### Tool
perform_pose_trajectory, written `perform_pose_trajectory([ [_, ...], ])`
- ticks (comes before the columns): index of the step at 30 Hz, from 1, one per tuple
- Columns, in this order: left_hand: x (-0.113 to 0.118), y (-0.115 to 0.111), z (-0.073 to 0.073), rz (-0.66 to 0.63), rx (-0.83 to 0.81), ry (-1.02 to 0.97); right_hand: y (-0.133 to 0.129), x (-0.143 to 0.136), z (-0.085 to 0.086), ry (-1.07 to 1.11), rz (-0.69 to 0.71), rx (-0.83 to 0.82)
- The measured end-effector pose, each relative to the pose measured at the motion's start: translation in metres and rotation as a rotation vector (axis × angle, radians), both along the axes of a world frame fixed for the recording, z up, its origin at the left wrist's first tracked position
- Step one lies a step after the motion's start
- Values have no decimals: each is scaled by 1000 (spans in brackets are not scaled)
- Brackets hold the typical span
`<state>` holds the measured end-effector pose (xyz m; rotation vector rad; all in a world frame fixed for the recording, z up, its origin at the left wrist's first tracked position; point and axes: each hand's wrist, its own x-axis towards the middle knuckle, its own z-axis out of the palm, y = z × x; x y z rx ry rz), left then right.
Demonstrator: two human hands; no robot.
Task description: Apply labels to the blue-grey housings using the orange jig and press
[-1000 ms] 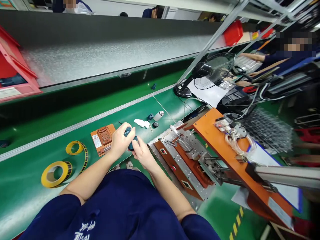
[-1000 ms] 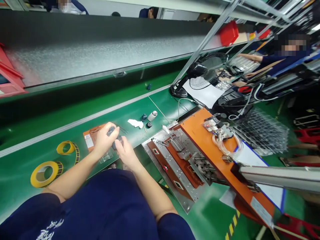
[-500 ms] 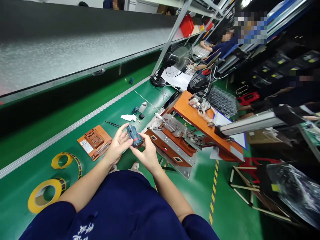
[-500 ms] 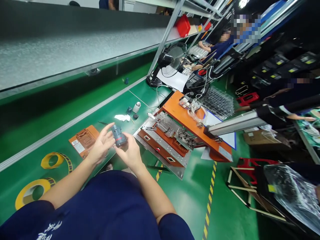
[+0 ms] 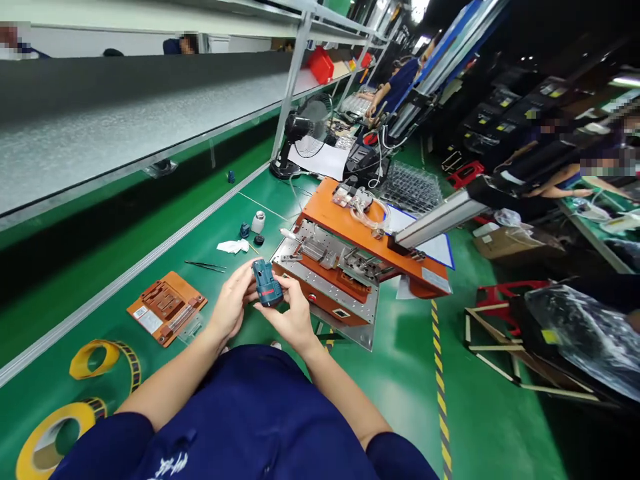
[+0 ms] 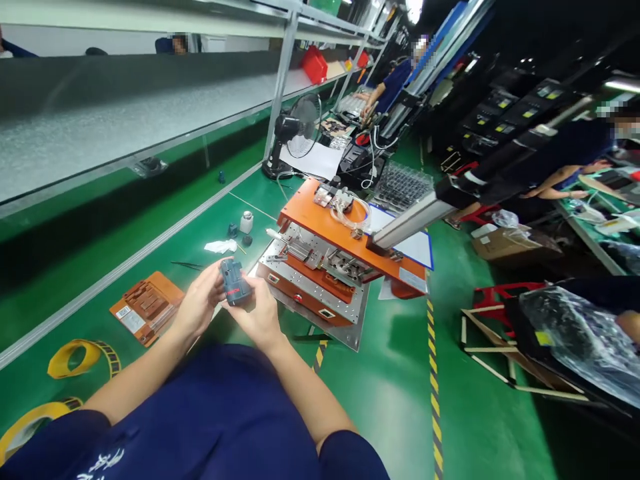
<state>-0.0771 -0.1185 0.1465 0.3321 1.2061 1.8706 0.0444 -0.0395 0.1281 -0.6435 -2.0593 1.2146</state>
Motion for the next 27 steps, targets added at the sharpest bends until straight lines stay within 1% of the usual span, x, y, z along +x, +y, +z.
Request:
perform_pose_trajectory([
  [3, 12, 15, -1, -35, -30, 50, 13, 17, 4, 30, -22, -98],
  [5, 23, 26, -1, -66, -41, 65, 23, 27, 2, 37, -55, -94],
  [6, 28, 31, -2, -86, -32, 71, 28, 32, -1, 39, -70, -63],
  [8, 39, 41, -1, -136, 17, 99, 37, 41, -7, 46, -89, 69],
  [10, 49, 51, 1, -166, 67, 139, 47, 49, -13, 50, -92, 250],
  [12, 57, 61, 3, -149, 50, 148, 56, 55, -18, 33, -96, 389],
  [14, 62, 69, 6, -132, -15, 103, 64, 60, -20, 24, -101, 439],
  [17, 65, 77, 10, -141, -66, 42, 73, 64, -21, 84, -103, 423],
  [22, 66, 82, 13, -157, -34, 50, 83, 65, -20, 181, -89, 364],
  [24, 65, 83, 14, -154, -8, 41, 85, 67, -16, 188, -46, 338],
  [27, 62, 80, 17, -132, -4, 33, 88, 71, -5, 209, 26, 257],
])
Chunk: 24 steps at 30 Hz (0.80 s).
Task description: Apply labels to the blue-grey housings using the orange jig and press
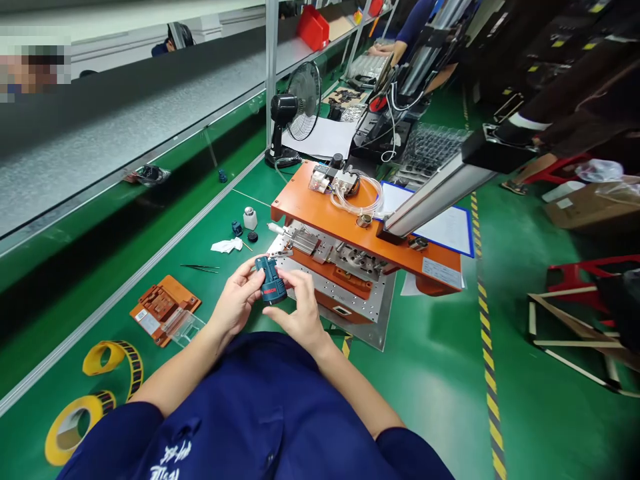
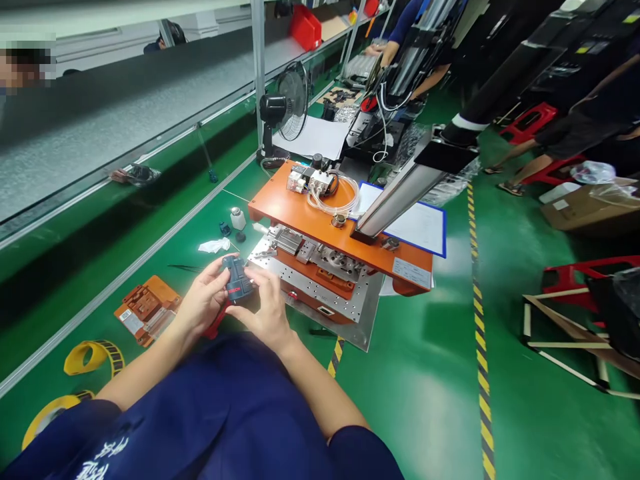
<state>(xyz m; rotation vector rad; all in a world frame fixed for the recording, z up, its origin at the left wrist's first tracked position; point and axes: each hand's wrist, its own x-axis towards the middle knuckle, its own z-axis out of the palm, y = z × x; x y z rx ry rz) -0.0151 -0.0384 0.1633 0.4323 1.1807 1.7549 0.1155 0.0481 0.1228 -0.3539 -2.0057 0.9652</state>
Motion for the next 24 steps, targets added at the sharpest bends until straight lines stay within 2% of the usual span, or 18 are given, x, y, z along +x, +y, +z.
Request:
perform_pose_trajectory([
  [4, -3, -7, 7, -33, 1, -9, 1, 4, 18, 91, 104, -125],
  [7, -3, -13, 12, -46, 21, -38, -1, 1, 26, 137, 153, -148],
  [24, -8, -28, 13, -84, 52, -16, -18, 1, 26, 111, 53, -67],
])
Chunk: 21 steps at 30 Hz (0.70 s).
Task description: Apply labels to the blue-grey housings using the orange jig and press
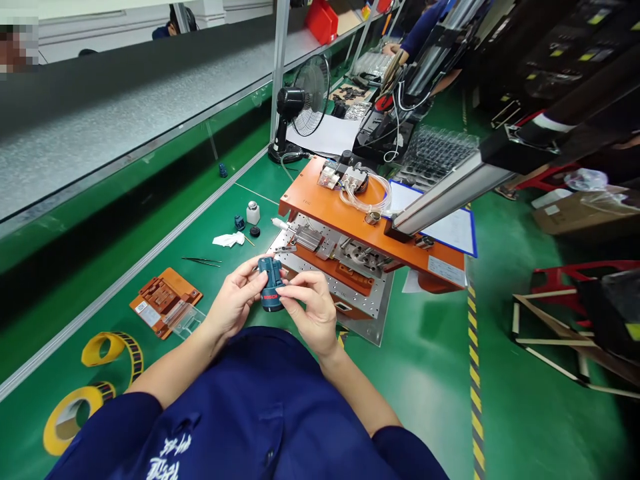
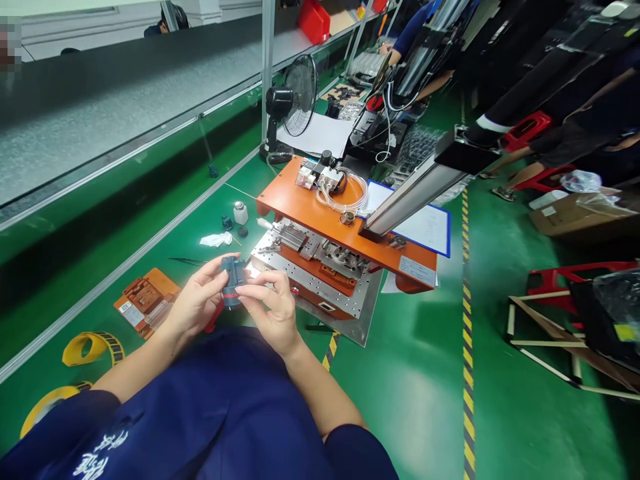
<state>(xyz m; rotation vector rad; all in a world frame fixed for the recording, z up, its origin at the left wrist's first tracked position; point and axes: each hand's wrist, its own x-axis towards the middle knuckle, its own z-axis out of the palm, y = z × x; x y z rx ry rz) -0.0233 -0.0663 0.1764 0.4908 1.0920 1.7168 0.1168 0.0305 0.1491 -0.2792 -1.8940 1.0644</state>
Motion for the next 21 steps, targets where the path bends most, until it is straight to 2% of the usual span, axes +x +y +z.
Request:
perform_pose_trajectory([
  [6, -1, -3, -2, -15, -9, 27, -2, 0, 1, 14, -38, 59],
  [10, 0, -3, -3, -28, -6, 53, -3, 0, 4, -2, -15, 109],
  [13, 1, -3, -1, -53, -13, 23, -1, 3, 5, 22, 25, 27],
  [16, 1, -3, 1, -60, -18, -1, 1, 8, 5, 19, -18, -55],
  [21, 2, -2, 1, -62, -28, -14, 2, 12, 4, -44, -42, 6],
])
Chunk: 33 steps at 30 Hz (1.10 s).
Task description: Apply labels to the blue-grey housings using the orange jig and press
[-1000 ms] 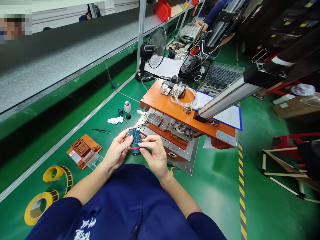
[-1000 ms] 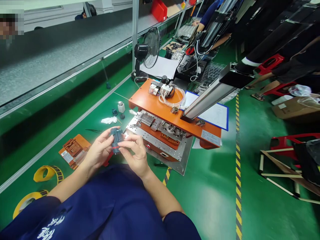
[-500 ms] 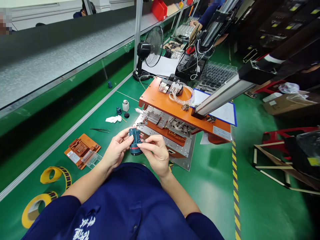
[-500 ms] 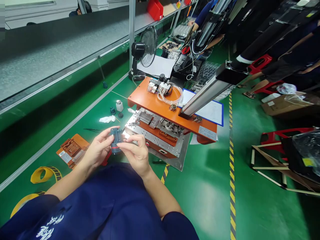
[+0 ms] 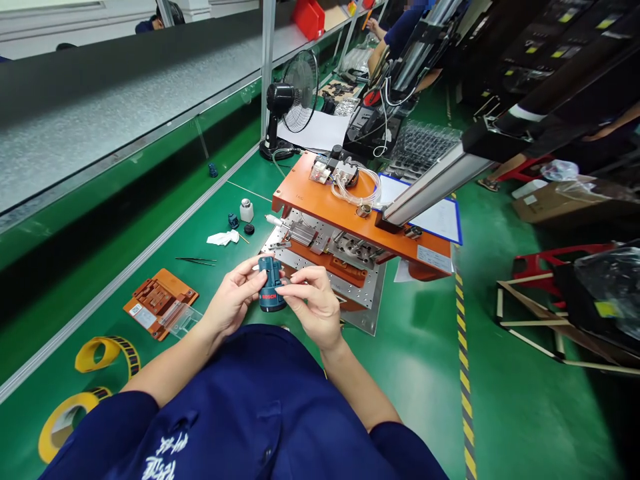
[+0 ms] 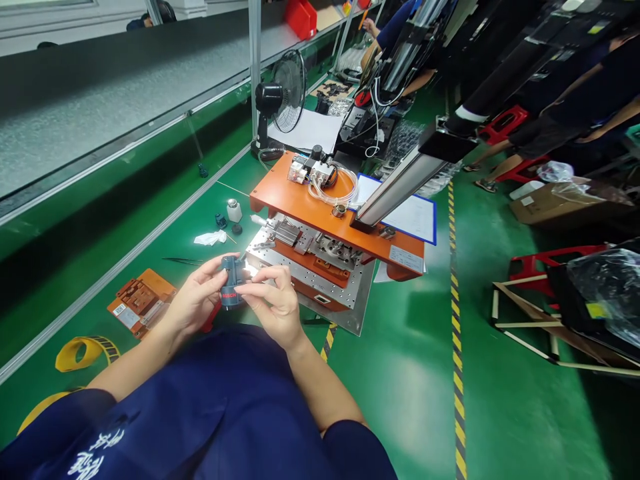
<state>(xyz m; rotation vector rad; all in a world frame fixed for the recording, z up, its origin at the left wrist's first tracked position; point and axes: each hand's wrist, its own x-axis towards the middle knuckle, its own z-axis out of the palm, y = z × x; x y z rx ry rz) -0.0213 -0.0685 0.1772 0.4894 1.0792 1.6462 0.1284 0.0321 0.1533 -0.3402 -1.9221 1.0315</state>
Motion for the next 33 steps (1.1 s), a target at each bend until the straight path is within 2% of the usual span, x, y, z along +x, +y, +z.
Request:
perform_pose_trajectory([
  [7, 4, -1, -1, -3, 3, 6, -1, 3, 2, 24, -42, 153],
  [19, 9, -3, 0, 3, -16, -9, -2, 2, 5, 74, -80, 254],
  [25, 9, -2, 0, -16, -39, -12, 2, 5, 1, 59, -76, 242],
  [33, 9, 0, 6, -28, -18, 4, 12, 12, 0, 91, -54, 184],
])
